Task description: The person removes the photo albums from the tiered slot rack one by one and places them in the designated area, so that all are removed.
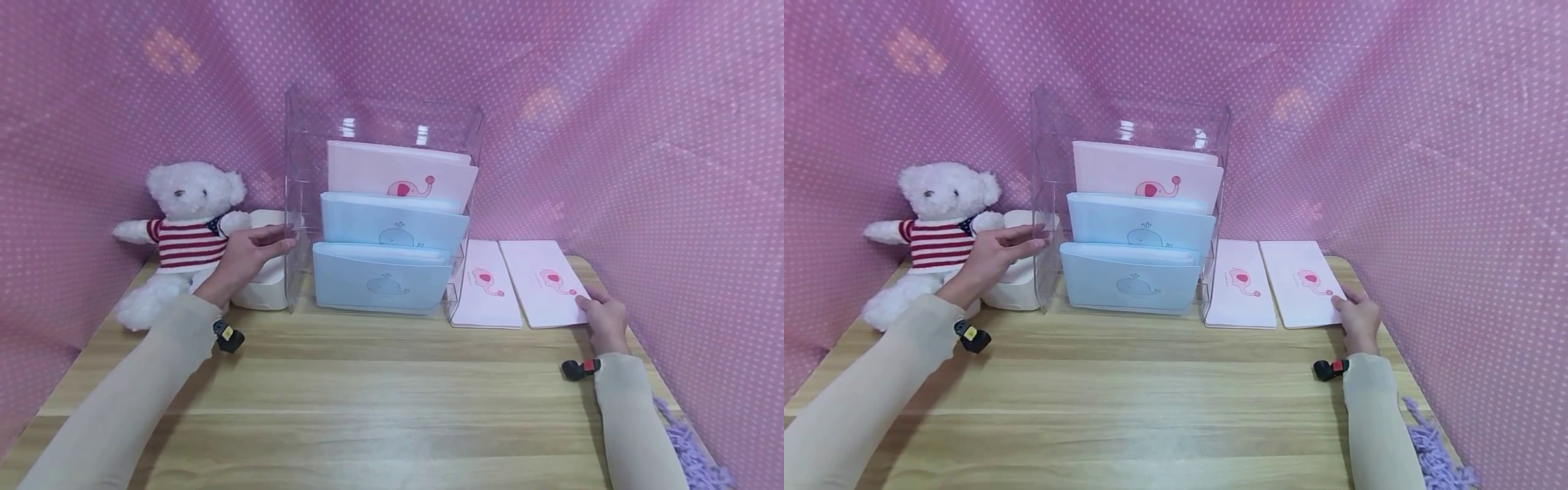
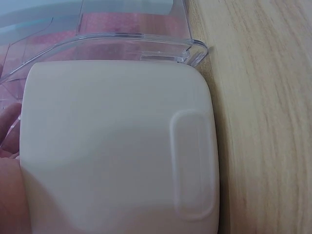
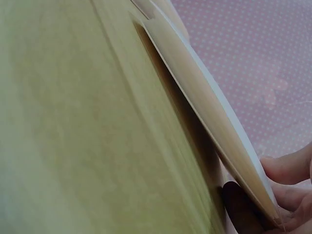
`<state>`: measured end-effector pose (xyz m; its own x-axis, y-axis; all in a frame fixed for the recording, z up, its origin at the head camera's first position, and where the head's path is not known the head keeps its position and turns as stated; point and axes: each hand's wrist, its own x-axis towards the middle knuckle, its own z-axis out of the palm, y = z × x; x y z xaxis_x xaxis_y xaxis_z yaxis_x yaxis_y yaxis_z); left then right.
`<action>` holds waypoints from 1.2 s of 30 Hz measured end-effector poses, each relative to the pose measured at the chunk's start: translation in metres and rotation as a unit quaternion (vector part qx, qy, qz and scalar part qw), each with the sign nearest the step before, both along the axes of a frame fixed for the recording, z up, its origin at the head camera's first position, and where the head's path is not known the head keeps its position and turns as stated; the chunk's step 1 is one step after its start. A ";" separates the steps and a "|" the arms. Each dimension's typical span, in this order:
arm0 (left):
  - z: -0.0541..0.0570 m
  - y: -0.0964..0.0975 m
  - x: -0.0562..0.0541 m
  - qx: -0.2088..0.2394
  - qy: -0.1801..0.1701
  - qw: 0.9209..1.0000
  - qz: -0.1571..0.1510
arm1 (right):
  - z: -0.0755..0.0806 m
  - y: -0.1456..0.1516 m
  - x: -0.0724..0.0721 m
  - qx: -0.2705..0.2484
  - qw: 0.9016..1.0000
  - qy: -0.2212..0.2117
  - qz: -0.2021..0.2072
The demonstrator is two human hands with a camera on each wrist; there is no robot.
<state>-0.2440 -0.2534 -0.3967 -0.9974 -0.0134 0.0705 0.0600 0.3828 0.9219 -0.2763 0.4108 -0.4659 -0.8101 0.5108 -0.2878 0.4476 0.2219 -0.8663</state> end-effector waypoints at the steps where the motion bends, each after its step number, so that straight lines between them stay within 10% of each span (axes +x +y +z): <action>1: 0.000 0.000 0.000 0.001 -0.002 1.000 0.000 | 0.000 0.000 0.000 0.005 1.000 0.002 0.008; 36: 0.000 0.001 0.000 0.013 0.007 1.000 -0.004 | 0.003 0.001 0.005 0.003 0.996 -0.018 0.087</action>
<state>-0.2437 -0.2527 -0.3970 -0.9965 -0.0079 0.0834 0.0751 0.3578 0.9308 -0.2713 0.4114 -0.4625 -0.8755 0.3659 -0.3156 0.4328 0.3034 -0.8489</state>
